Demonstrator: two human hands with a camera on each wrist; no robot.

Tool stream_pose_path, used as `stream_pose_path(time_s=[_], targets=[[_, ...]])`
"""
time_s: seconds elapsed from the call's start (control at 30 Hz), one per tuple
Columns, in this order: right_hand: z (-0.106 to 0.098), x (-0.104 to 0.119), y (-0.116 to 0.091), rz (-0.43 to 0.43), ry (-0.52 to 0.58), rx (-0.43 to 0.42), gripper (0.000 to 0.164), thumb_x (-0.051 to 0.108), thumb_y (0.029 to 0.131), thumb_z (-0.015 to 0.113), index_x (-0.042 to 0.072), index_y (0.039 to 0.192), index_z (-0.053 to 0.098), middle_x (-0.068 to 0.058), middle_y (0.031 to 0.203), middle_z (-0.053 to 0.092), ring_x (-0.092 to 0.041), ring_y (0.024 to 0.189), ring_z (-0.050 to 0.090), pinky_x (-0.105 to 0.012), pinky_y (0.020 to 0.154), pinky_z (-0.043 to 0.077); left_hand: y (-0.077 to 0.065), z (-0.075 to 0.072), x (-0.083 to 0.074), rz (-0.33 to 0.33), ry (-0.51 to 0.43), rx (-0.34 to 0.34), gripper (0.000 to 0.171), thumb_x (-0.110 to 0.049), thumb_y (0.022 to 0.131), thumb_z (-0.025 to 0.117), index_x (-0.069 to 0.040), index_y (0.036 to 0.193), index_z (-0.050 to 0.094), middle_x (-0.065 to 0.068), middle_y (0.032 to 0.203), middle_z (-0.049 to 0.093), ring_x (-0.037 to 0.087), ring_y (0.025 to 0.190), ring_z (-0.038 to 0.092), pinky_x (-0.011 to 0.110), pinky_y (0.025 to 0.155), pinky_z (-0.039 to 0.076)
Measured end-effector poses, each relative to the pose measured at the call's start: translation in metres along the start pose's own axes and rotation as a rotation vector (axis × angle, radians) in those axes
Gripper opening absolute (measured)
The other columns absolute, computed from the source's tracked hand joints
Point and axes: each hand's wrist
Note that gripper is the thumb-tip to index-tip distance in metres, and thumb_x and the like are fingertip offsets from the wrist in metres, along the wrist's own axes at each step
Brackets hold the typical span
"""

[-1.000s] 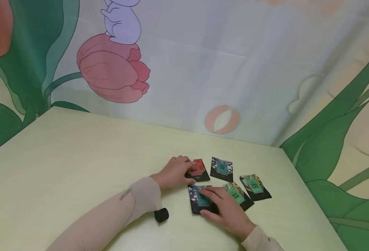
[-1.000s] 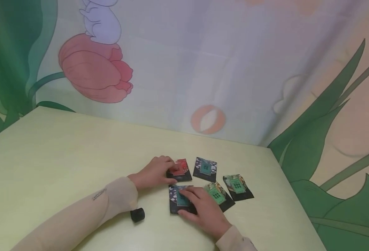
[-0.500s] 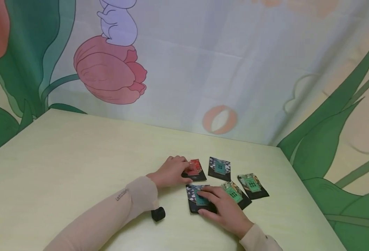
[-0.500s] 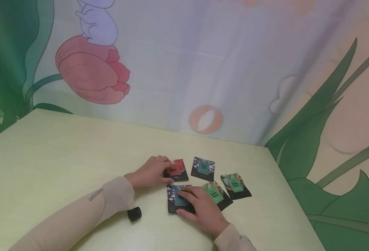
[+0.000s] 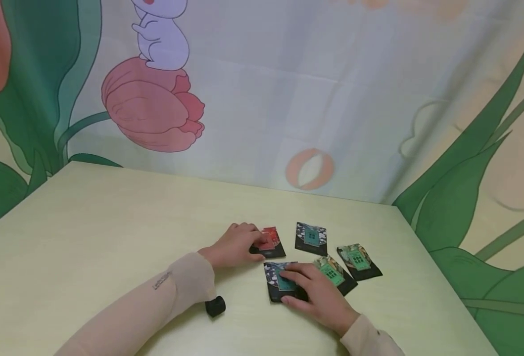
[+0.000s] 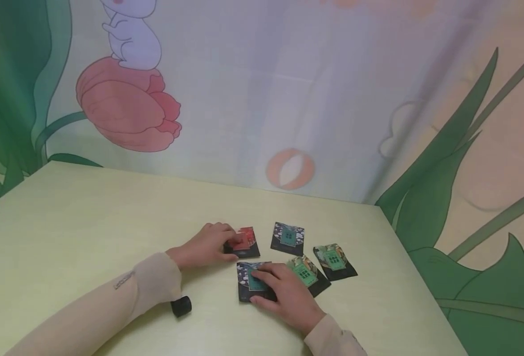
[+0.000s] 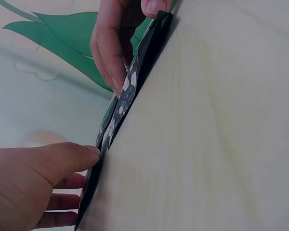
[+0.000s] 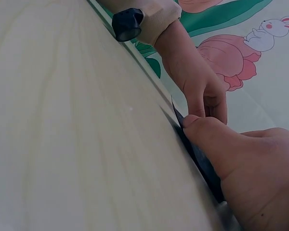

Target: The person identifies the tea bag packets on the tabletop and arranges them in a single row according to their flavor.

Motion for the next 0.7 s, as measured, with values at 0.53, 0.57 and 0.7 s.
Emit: stream_pose_path(time_s=[0.53,0.57,0.7], targets=[[0.0,0.0,0.001,-0.017,-0.015,-0.014,0.052,0.057,0.09,0.056,0.024,0.13,0.06,0.0,0.132,0.056,-0.02,0.123,0.051,-0.042,0.102,0.047,-0.018,-0.003,0.011,-0.004,-0.01,0.013,0.043,-0.04,0.086,0.07,-0.014,0.12,0.065,0.004,0.122,0.061,0.022,0.116,0.053,0.045,0.105,0.036],[0.0,-0.001,0.001,-0.018,-0.015,-0.013,0.052,0.057,0.09,0.056,0.023,0.13,0.06,0.0,0.132,0.056,-0.02,0.123,0.051,-0.042,0.102,0.047,-0.02,-0.003,0.012,-0.005,-0.01,0.015,0.043,-0.04,0.086,0.07,-0.014,0.121,0.065,0.003,0.122,0.061,0.022,0.116,0.054,0.045,0.106,0.035],[0.0,-0.001,0.002,-0.015,-0.015,-0.007,0.053,0.058,0.091,0.053,0.024,0.13,0.06,0.0,0.132,0.056,-0.021,0.123,0.051,-0.043,0.102,0.047,-0.027,-0.006,0.015,-0.005,0.009,0.019,0.043,-0.04,0.086,0.07,-0.015,0.121,0.065,0.003,0.122,0.061,0.022,0.116,0.054,0.046,0.107,0.035]])
Point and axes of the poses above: each hand's wrist, its own y-axis towards the middle knuckle, its own z-axis out of the palm, x = y × z
